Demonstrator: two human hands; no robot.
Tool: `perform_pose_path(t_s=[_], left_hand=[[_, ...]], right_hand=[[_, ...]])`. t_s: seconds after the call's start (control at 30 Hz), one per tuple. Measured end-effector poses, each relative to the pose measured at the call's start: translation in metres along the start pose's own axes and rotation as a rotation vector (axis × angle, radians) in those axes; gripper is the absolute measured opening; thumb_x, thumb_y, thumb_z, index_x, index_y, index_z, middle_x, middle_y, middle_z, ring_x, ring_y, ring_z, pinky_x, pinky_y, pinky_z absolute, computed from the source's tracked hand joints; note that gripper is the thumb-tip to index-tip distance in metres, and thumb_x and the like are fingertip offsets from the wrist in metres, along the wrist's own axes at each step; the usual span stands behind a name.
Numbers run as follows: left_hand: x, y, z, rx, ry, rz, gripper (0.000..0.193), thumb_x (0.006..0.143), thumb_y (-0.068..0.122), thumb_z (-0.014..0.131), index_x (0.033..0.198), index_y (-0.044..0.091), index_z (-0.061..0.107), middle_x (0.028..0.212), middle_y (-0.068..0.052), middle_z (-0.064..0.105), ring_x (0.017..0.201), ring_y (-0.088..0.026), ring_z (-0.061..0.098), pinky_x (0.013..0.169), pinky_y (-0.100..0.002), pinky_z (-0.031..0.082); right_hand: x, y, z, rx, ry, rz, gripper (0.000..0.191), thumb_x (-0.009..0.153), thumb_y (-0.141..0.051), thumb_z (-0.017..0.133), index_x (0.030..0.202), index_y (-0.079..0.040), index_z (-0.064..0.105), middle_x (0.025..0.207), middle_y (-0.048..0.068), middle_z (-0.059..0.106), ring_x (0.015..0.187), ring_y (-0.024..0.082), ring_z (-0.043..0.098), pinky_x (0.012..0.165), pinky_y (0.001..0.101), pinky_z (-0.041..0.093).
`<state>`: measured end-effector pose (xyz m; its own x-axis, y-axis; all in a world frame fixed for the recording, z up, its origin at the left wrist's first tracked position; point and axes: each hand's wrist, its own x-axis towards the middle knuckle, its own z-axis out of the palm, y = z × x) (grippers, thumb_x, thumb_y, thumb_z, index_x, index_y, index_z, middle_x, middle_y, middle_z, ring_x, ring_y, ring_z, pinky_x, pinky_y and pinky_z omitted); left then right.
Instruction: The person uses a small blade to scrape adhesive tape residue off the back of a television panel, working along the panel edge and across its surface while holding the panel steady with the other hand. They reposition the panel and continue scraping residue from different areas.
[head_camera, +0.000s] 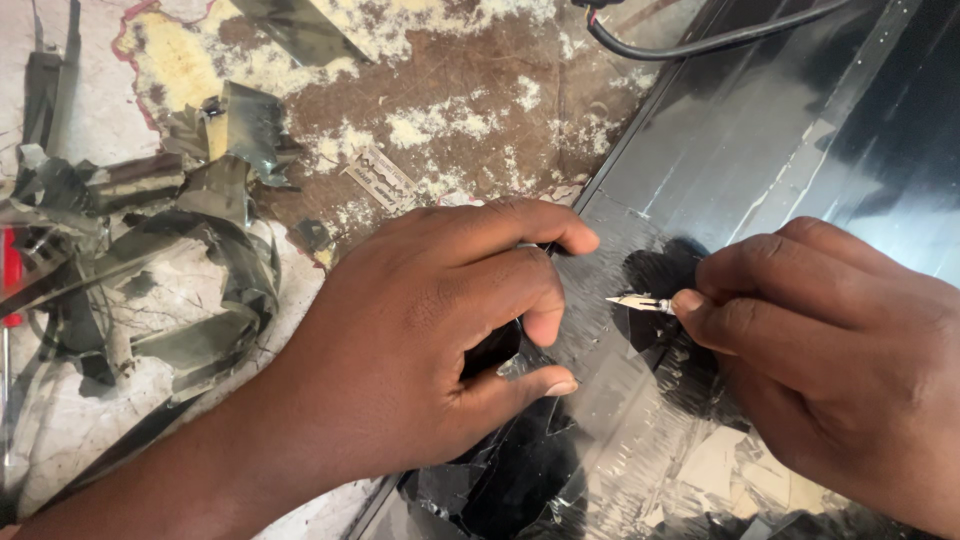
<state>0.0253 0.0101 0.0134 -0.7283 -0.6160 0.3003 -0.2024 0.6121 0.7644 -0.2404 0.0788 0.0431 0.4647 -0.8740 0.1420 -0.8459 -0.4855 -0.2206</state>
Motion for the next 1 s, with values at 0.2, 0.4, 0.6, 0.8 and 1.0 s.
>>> perform_pose_path(t_s=[0.2,0.4,0.6,0.8,1.0], left_hand=[[0.001,0.003,0.003,0.031,-0.011,-0.083,0.029,0.077,0.019,0.084,0.081,0.012,0.056,0.135,-0.001,0.067,0.078,-0.020,0.069,0.064,-0.038,0.050],[0.002,0.004,0.003,0.035,0.003,-0.085,0.025,0.076,0.008,0.081,0.081,0.011,0.056,0.133,-0.001,0.069,0.071,-0.017,0.068,0.059,-0.035,0.050],[0.003,0.001,0.002,-0.007,-0.038,-0.118,0.032,0.076,0.017,0.086,0.081,0.013,0.055,0.136,0.000,0.067,0.059,-0.014,0.062,0.050,-0.033,0.044],[0.002,0.000,0.001,-0.001,-0.018,-0.073,0.035,0.074,0.022,0.088,0.081,0.012,0.055,0.135,0.000,0.067,0.067,-0.016,0.064,0.056,-0.035,0.046],[0.002,0.000,0.002,0.000,-0.023,-0.082,0.034,0.076,0.024,0.088,0.081,0.013,0.056,0.136,0.000,0.067,0.064,-0.014,0.063,0.054,-0.034,0.046]], right_hand=[[0.002,-0.003,-0.001,0.044,0.017,-0.022,0.012,0.078,-0.001,0.079,0.088,-0.004,0.074,0.092,0.010,0.070,0.079,0.022,0.070,0.061,0.0318,0.054],[-0.002,-0.010,-0.001,0.099,0.034,0.000,0.020,0.071,0.001,0.080,0.090,-0.004,0.075,0.097,0.010,0.072,0.078,0.022,0.068,0.060,0.0327,0.051],[-0.004,0.002,0.000,0.090,0.043,0.039,0.010,0.079,-0.001,0.079,0.086,-0.006,0.073,0.092,0.008,0.070,0.079,0.020,0.067,0.064,0.0340,0.051],[-0.004,0.013,0.002,0.066,-0.024,0.097,0.008,0.080,-0.003,0.080,0.085,-0.006,0.074,0.091,0.008,0.070,0.078,0.019,0.068,0.063,0.0339,0.051],[-0.006,0.011,0.002,0.130,-0.032,0.054,0.012,0.078,0.000,0.078,0.088,-0.006,0.075,0.092,0.007,0.071,0.078,0.018,0.067,0.061,0.0318,0.050]])
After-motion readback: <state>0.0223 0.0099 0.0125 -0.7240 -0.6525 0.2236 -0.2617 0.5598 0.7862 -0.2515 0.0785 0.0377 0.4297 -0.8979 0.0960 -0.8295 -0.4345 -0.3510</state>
